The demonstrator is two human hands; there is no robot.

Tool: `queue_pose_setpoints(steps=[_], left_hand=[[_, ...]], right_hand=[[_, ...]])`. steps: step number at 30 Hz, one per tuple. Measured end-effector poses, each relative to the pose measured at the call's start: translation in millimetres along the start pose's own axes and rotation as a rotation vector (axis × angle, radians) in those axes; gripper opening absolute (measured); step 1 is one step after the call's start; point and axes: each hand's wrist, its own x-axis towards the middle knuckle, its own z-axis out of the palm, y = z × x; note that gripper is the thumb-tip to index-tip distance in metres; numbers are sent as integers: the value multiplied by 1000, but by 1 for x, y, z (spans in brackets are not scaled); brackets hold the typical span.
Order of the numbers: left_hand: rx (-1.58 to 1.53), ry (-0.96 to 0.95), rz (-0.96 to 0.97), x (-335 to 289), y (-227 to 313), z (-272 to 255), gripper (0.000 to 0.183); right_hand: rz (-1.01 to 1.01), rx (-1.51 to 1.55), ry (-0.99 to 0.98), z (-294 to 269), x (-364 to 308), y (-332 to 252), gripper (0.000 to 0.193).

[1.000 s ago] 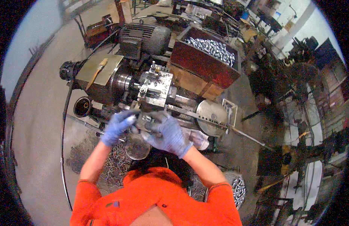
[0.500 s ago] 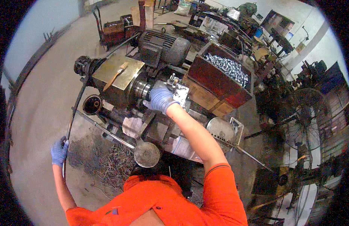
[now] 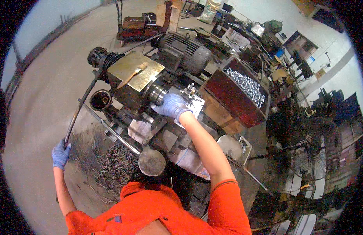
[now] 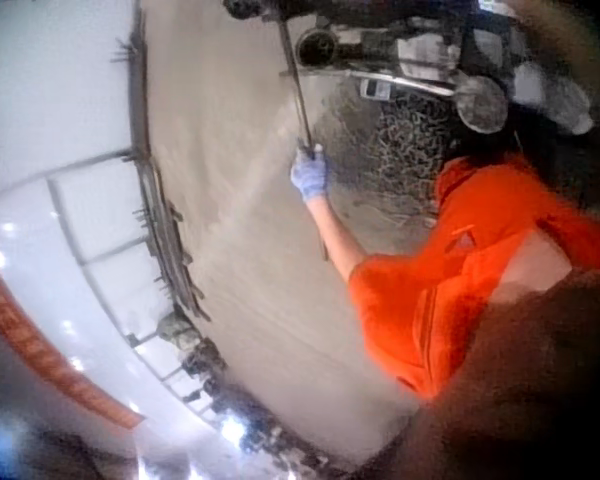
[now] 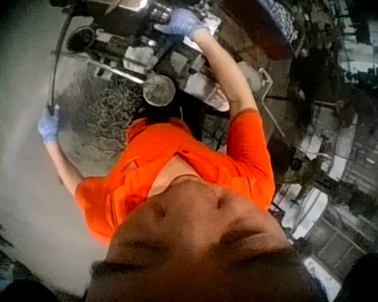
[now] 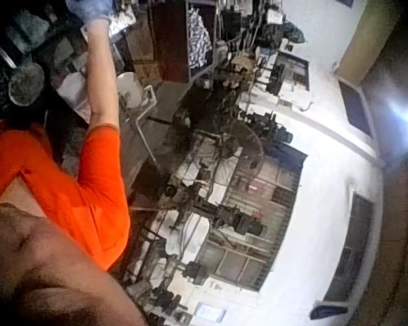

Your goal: The person uses a metal lathe to process metal bolts, picking them from a bin, securing them in the machine's chuck, and dropping finished pieces into a separate container.

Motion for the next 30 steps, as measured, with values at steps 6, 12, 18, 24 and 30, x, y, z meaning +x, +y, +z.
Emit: queue_pose_setpoints(steps=[6, 12, 18, 24, 30], left_hand=[[231, 157, 193, 58, -38, 18, 17], [573, 350, 231, 174, -121, 18, 14], [107, 124, -8, 161, -60, -4, 31], [-663, 383, 414, 112, 151, -53, 43], [-359, 514, 629, 105, 280, -51, 51]], right_hand=[[-52, -27, 125, 10, 0, -3, 57], [29, -32, 116, 1, -5, -14, 59], [-68, -73, 250, 2, -24, -8, 51], [-243, 89, 709, 13, -102, 20, 24], [-221, 208, 807, 48, -200, 42, 12]])
